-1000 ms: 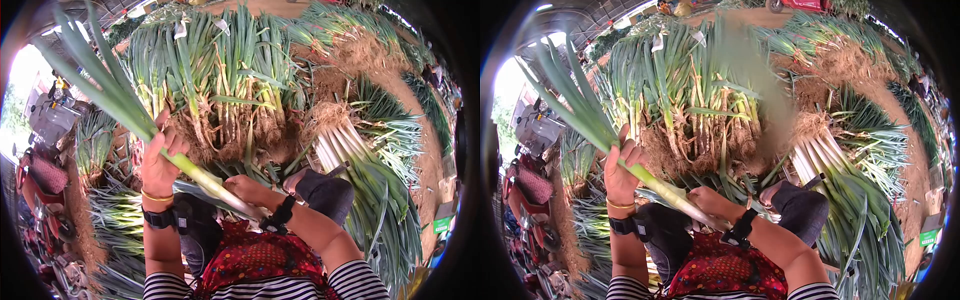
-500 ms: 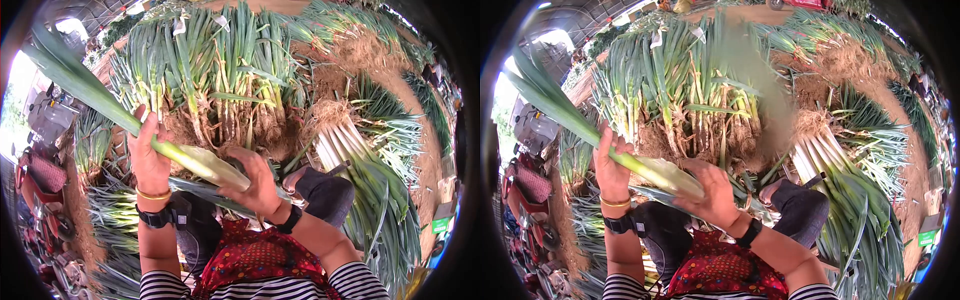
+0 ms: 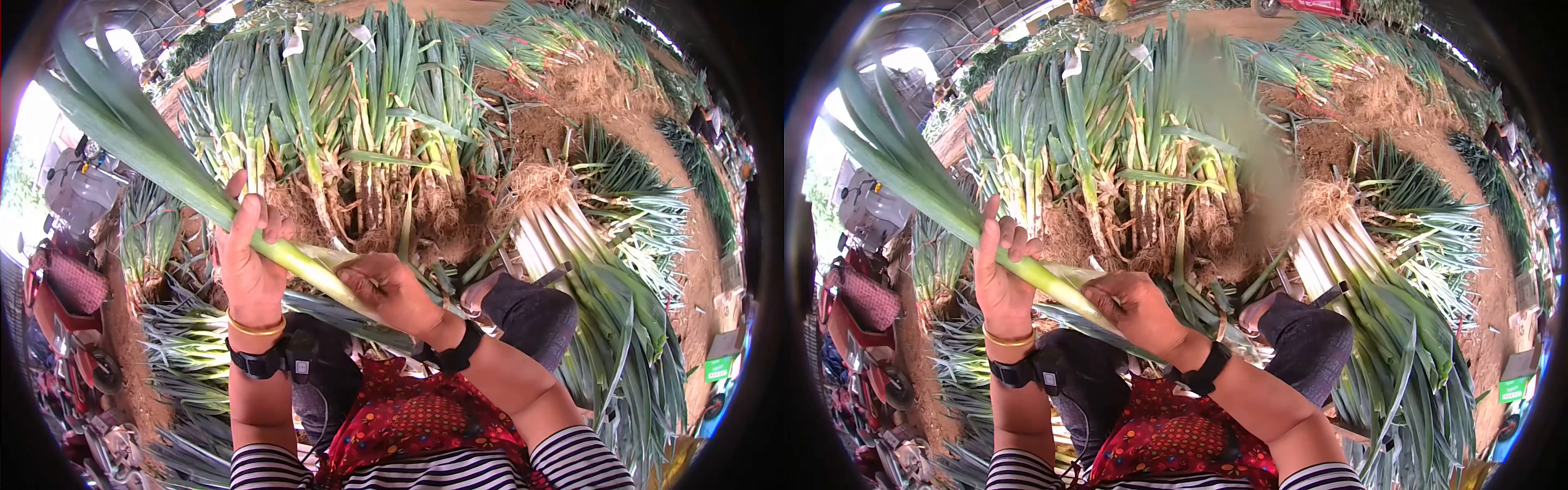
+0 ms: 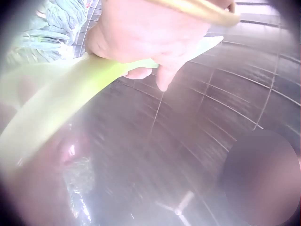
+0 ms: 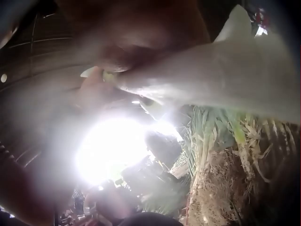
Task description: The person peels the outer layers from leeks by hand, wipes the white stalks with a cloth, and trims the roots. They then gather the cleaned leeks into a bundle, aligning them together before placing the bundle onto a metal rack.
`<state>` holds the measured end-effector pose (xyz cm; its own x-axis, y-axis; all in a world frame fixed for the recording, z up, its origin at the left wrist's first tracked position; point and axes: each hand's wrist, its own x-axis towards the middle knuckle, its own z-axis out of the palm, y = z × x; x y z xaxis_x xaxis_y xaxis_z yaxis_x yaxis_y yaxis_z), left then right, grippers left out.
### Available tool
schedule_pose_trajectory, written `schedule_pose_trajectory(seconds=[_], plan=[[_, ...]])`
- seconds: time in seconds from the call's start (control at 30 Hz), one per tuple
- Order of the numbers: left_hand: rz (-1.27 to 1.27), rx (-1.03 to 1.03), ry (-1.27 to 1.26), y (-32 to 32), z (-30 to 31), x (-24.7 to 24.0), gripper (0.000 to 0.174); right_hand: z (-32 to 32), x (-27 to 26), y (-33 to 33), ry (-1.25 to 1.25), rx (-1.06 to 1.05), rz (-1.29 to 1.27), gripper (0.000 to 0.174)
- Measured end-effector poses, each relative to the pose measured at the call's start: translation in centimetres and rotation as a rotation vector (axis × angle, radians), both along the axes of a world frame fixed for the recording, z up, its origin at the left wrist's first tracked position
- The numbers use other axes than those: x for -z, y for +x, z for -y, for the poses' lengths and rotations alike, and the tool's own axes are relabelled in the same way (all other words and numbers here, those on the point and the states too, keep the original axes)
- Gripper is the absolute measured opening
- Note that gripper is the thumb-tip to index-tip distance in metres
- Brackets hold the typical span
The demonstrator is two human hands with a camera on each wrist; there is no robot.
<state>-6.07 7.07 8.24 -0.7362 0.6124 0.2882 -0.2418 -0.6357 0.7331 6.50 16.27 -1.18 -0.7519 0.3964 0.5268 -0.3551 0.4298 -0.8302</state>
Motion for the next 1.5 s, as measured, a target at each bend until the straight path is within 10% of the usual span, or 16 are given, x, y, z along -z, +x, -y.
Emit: schedule_pose_trajectory(seconds=[0.23, 0.67, 0.83, 0.97, 1.1, 1.17, 1.3, 1.37, 1.5], plan=[[-0.014, 0.058, 0.022, -0.9, 0.7, 0.1, 0.037, -2.7, 0.8, 1.0, -0.645, 0.055, 0.048, 0.015], [-0.074, 0.017, 0.001, -0.1, 0.0, 0.5, 0.037, -0.5, -0.5, -0.4, -0.427, -0.108, 0.201, 0.013], [-0.075, -0.069, -0.037, -1.7, 1.0, -0.2, 0.037, -3.6, 0.9, 2.5, -1.208, -0.322, 0.024, 0.011], [-0.084, -0.117, -0.054, -3.1, 2.2, -0.4, 0.038, -7.6, 2.9, 5.2, -0.705, 0.157, 0.239, 0.012], [-0.057, -0.029, 0.002, -4.3, 3.2, -0.4, 0.036, -11.6, 8.0, 7.4, -0.706, 0.368, 0.305, 0.017], [-0.059, 0.090, 0.081, -5.0, 3.4, -0.3, 0.039, -10.6, 7.8, 7.7, 0.300, 0.486, 0.389, 0.029], [-0.019, 0.159, 0.148, -5.1, 2.9, -0.6, 0.041, -5.6, 7.2, 6.7, -0.170, -0.306, 0.596, 0.064], [-0.014, 0.189, 0.167, -5.0, 2.4, -0.8, 0.042, -2.8, 6.7, 5.7, -0.256, -0.516, 0.408, 0.047], [0.014, 0.180, 0.199, -4.9, 2.0, -2.0, 0.040, -1.2, 6.1, 4.9, -0.633, -0.513, 0.428, 0.038]])
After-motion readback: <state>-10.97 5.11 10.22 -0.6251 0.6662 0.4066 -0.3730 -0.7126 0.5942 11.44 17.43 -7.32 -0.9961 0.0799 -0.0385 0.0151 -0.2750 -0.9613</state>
